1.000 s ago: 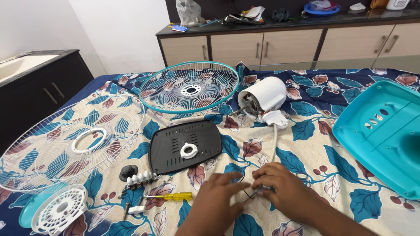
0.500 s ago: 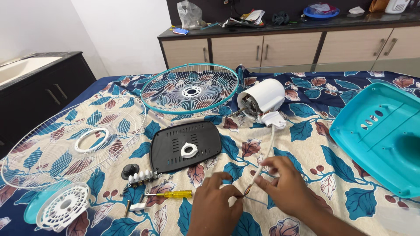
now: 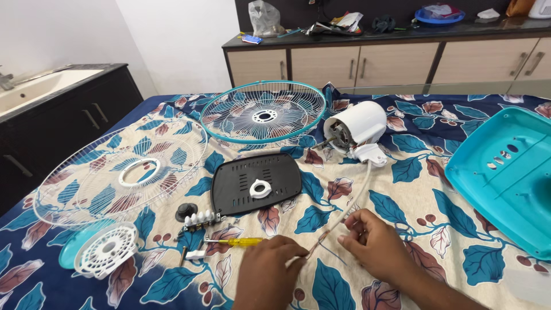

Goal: The person repairs a disassembled electric fan by stripping wires and connecting them to a switch module. They then insert the switch into the fan's teal base housing and route the power cord through the base.

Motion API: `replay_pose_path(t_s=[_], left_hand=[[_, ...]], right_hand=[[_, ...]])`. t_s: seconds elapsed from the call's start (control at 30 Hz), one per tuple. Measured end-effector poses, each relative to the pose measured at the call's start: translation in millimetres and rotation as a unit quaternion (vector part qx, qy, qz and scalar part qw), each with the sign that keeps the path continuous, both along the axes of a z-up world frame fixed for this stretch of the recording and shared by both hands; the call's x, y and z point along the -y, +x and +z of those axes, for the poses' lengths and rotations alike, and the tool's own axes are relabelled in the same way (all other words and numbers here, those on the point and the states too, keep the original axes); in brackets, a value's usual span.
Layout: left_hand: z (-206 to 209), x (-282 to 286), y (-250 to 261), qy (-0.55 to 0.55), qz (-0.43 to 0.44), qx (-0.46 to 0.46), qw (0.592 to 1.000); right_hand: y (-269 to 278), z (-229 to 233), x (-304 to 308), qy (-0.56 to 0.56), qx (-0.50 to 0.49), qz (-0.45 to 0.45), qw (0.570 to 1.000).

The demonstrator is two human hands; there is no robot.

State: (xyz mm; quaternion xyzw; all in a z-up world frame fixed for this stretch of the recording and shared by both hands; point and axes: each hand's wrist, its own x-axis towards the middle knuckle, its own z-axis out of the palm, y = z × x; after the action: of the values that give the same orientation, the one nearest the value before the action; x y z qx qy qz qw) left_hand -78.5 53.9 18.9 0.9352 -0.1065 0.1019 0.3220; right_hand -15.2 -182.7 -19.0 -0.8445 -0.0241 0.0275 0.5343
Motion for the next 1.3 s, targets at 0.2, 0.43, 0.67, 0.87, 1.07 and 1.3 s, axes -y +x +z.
replay_pose_path(t_s=[0.2,0.43,0.67,0.87,1.07,1.3], left_hand=[[-2.8,-36.9,-10.7,0.001,0.058,0.001,0.998],[-20.1,-78.9,-13.8,-0.001,0.096,-0.019,0.995],[-32.8,-138.2,-10.6,-0.022,0.196,0.062,0.978],[-32.2,-167.7,-0.3,-0.049,0.286,0.057,0.955],[-22.7,-174.9,24.0,0.030,0.230,0.157,0.960],[-16.4,-181.6,49.2,0.092,0.161,0.133,0.974]], right_hand=[[-11.7,18.5,-6.5,-0.150,0.181,0.017,0.972],[-29.8,22.5,-20.8,-0.203,0.388,0.099,0.894],[-32.1,30.8,-38.3,-0.247,0.351,0.174,0.887],[-12.6,36.4,-67.9,-0.302,0.350,0.167,0.871],[9.7,32.6,-91.3,-0.382,0.186,0.116,0.898],[11.2,29.9,-77.4,-0.289,0.235,0.131,0.919]])
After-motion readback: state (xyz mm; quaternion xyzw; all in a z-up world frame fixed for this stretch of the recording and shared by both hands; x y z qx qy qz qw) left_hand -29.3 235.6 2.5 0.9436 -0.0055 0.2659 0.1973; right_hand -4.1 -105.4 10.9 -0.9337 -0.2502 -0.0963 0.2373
